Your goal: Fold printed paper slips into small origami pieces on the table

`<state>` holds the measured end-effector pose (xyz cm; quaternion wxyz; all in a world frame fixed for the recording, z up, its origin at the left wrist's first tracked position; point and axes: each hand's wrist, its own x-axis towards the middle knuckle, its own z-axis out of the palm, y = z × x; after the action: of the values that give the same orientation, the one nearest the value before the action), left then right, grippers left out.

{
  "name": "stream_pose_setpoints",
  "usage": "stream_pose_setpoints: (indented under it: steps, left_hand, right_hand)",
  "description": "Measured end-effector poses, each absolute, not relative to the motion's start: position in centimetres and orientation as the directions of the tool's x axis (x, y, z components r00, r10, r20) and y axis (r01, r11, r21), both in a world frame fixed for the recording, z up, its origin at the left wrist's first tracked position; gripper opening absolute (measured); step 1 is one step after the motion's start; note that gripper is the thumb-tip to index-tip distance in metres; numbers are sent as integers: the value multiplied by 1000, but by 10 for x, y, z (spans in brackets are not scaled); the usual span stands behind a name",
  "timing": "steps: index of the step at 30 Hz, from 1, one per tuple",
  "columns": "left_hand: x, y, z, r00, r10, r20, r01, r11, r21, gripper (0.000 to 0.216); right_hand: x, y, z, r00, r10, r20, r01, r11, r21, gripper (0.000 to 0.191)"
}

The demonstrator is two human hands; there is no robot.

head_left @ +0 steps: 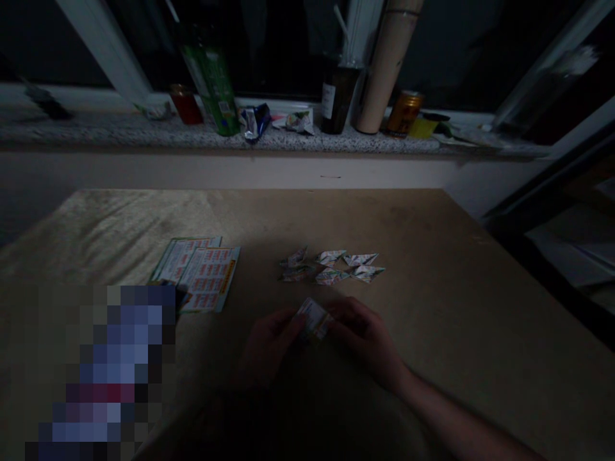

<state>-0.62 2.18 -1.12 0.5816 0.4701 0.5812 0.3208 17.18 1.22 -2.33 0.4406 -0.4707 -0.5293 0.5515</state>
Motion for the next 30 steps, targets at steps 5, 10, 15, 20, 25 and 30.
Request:
stream_pose_setpoints:
  steps: [5, 10, 15, 20, 25, 30]
  left_hand:
    - [-7, 22, -14, 122, 893, -434, 117, 422, 899, 38]
    - [-7, 21, -14, 126, 883, -451, 45, 449, 892, 36]
    - [-5, 20, -13, 129, 882, -453, -15, 458, 889, 37]
    - [-5, 19, -15, 161, 865, -475, -21, 484, 875, 36]
    - [-4, 18, -12, 64, 897, -437, 63, 433, 899, 33]
    - [-4, 18, -13, 36, 914, -404, 131, 396, 909, 39]
  right_hand:
    - [173, 10, -23, -282, 956, 87, -17, 85, -996, 29]
    - [175, 11, -22, -292, 949, 116, 93, 149, -984, 15]
    - [175, 11, -21, -283, 956, 81, 73, 106, -992, 15]
    - [176, 10, -18, -314, 944, 102, 30, 118, -993, 21]
    - [175, 11, -19, -341, 930, 133, -13, 137, -990, 21]
    - [175, 13, -23, -332, 932, 144, -36, 140, -990, 20]
